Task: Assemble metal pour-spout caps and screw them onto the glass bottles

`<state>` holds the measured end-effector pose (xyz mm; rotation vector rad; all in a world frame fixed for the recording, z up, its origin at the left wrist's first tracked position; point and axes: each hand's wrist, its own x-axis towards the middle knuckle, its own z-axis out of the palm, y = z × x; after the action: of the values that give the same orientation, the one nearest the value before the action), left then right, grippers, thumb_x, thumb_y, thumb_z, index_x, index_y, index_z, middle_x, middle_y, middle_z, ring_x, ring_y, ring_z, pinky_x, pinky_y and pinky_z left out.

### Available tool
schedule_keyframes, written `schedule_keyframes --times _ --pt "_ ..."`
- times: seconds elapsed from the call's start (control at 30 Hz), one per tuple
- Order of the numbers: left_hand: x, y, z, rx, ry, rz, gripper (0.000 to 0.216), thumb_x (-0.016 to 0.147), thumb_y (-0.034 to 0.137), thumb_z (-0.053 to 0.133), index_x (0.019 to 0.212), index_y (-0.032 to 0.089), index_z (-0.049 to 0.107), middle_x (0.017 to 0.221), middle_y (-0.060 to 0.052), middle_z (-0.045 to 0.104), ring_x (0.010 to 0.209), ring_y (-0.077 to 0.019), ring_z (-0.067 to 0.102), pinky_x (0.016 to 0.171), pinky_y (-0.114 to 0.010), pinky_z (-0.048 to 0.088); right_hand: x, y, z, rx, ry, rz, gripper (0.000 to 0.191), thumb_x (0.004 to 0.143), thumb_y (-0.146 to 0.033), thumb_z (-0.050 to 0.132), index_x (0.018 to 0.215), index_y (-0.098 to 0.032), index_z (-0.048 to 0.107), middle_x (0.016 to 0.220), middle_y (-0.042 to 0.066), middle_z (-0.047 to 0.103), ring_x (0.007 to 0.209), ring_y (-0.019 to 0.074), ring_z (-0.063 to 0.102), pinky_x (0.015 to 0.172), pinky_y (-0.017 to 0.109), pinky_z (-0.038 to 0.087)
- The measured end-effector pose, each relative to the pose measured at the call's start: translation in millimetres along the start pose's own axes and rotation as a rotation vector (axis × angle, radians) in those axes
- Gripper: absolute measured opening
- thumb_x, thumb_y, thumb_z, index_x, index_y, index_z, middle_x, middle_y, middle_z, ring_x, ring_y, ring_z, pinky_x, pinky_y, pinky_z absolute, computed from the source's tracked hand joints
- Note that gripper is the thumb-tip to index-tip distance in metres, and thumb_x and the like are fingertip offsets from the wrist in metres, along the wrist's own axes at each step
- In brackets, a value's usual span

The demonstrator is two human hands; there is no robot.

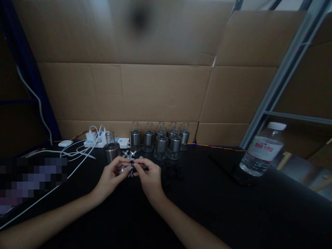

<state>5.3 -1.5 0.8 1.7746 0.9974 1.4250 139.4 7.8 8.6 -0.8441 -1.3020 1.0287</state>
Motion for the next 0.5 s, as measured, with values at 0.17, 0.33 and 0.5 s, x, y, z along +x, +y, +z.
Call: schedule_keyframes --times 0.17,0.33,0.5 --pt "0.7 -2.3 -0.5 0.015 -0.005 0.029 0.015 0.074 0.022 0.053 0.087 0.015 0.052 0.082 -0.004 0.061 0.076 -0.0145 0.057 0.065 -0.023 0.044 -0.4 -0.4 0.9 0.04 0.006 0.026 0.014 0.06 -0.022 0.065 0.07 -0.013 0.063 0.07 0.003 0.061 0.063 0.0141 0.059 0.047 0.024 0.054" --pt "-1.8 -1.1 1.7 0.058 -0.044 0.038 0.015 0.073 0.02 0.053 0.088 0.015 0.053 0.083 -0.004 0.061 0.074 -0.0129 0.057 0.064 -0.022 0.044 3.4 -0.9 -0.1 0.077 0.032 0.06 0.015 0.06 -0.024 0.064 0.071 -0.014 0.061 0.07 0.002 0.06 0.062 0.0131 0.058 0.043 0.022 0.053" --pt "-1.8 0.8 2.2 0.082 -0.03 0.035 0.017 0.074 0.02 0.052 0.09 0.015 0.052 0.083 -0.004 0.061 0.075 -0.0133 0.058 0.065 -0.022 0.044 4.4 -2.6 -0.6 0.015 0.013 0.041 0.014 0.061 -0.023 0.062 0.071 -0.013 0.061 0.072 0.003 0.06 0.065 0.0132 0.058 0.046 0.022 0.053"
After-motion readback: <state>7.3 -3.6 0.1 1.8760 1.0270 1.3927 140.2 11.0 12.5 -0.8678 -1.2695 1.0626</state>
